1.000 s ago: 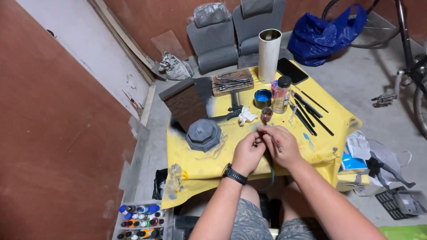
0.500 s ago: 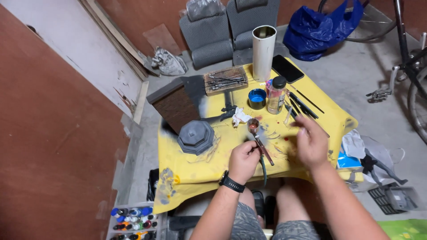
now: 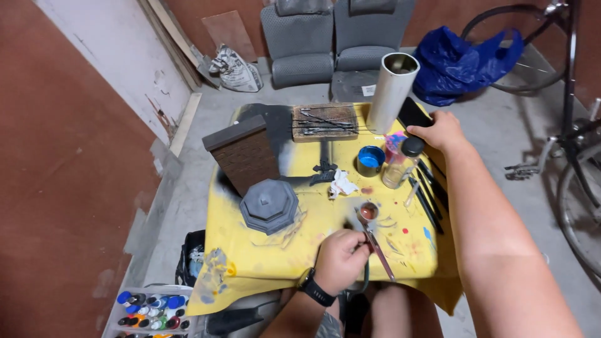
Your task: Airbrushing base details on a 3D printed model, including selecting and adding paint to the airbrush.
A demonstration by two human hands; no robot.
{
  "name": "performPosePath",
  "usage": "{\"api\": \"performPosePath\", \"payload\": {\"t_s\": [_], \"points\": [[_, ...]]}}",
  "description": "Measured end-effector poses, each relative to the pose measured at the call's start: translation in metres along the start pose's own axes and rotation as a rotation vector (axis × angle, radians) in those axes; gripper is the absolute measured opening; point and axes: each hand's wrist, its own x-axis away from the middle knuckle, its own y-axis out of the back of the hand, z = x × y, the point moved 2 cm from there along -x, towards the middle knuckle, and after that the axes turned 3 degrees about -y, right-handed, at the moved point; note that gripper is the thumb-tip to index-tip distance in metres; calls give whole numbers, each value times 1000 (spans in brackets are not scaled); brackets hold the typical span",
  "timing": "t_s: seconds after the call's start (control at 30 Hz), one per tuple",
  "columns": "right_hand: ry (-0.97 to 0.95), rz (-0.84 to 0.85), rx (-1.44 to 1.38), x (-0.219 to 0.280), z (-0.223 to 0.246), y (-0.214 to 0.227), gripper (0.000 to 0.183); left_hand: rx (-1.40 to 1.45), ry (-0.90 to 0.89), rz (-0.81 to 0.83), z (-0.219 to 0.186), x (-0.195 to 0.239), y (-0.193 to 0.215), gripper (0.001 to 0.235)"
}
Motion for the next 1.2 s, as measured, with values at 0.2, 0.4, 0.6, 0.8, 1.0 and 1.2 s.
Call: {"api": "performPosePath", "payload": {"t_s": [0.2,0.4,0.6,0.8,1.0,1.2], "points": [[-56,31,12,-2,22,3,96,37,-62,9,-1,-5,3,5],[-111,26,-23,14,34,9,93,45,-89,-8,-3,-7,2,4],[-134,9,13,13,32,6,92,28,-92,4,-7,-7,2,4],[-84,51,-59,6,13,12,98,27,-39,24,-9,-6,-1,6],[-155,-39,-498,7,-37,20,67,19,11,30,-10,-5,-3,7],[-226,-70,-513,17,-68,30,56,4,-20,41,-8,-4,-7,7]]}}
